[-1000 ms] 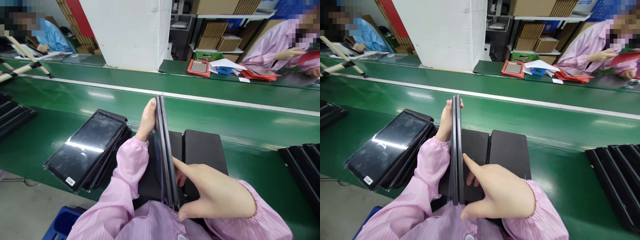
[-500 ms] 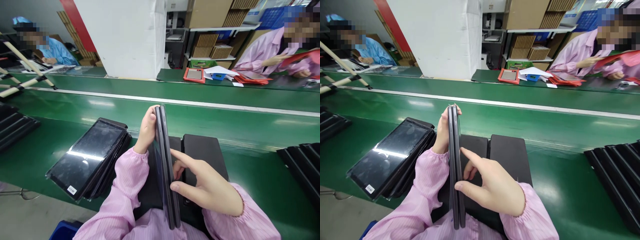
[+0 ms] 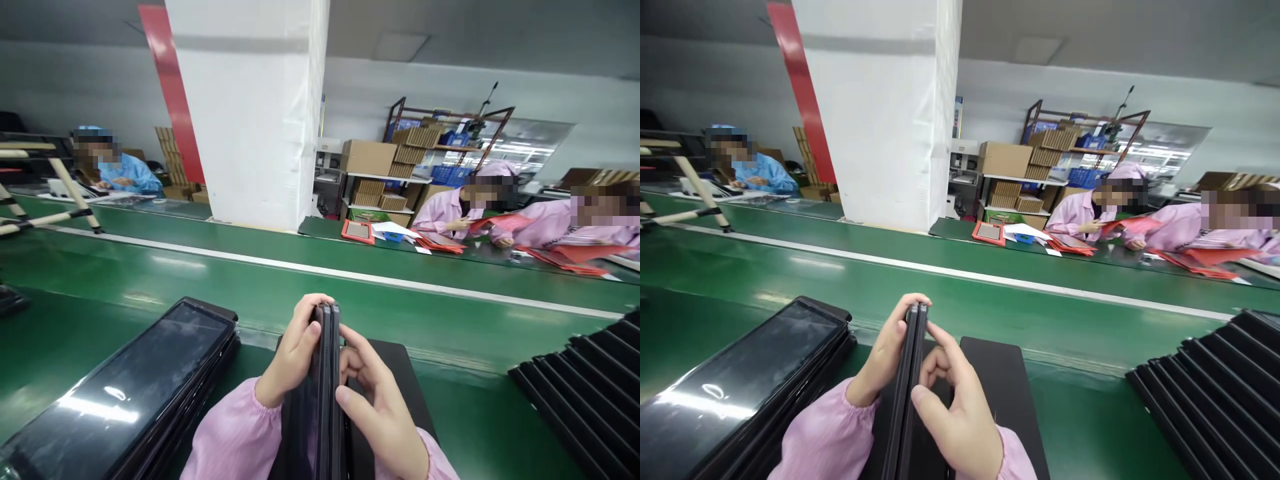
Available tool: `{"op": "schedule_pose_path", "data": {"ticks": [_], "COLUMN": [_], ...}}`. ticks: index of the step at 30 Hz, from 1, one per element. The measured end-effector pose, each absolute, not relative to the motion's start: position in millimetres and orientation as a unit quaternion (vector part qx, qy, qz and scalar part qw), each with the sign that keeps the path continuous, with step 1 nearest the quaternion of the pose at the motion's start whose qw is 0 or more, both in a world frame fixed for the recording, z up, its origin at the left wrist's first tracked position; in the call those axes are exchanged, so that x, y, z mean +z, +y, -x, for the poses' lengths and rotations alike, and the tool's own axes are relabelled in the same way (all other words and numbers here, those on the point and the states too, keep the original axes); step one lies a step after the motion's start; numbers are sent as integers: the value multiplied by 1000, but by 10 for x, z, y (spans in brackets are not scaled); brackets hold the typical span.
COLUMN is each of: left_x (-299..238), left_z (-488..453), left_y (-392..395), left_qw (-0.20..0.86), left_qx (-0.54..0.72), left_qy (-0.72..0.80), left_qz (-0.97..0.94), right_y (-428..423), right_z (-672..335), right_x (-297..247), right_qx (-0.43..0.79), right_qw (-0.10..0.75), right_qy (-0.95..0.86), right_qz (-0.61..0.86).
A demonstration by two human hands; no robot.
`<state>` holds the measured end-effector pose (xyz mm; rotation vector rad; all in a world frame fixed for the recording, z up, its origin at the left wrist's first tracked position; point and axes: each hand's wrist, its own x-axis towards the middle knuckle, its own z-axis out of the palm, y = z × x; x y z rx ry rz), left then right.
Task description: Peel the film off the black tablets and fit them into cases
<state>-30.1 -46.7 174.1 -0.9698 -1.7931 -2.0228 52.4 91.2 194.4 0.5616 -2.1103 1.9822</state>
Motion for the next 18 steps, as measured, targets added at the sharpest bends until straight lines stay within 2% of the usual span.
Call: {"op": "schedule_pose_path", "data": {"ticks": [7,9,13,15,18], "left_x": [1720,1717,1698,1688,1684], "left_z": [246,221,150,130,126], "left_y": [-490,-462,-385,-367,-365], "left_qw": [153,108,-70,-91,-66], "left_qx": [-703,-730,-790,-795,-791], "left_qy": [-599,-568,-477,-470,-490], "left_qz": [352,363,378,372,359], "right_y": [813,813,820,814,806], "right_z": [-486,-479,-487,-500,-508], "right_x": [2019,2022,1996,1985,1984], "right_qx": [691,695,710,715,715], "right_qw": [113,99,73,74,80], "right_qy": [-697,-691,-681,-676,-674], "right_qz": [-157,-170,-167,-160,-167]}}
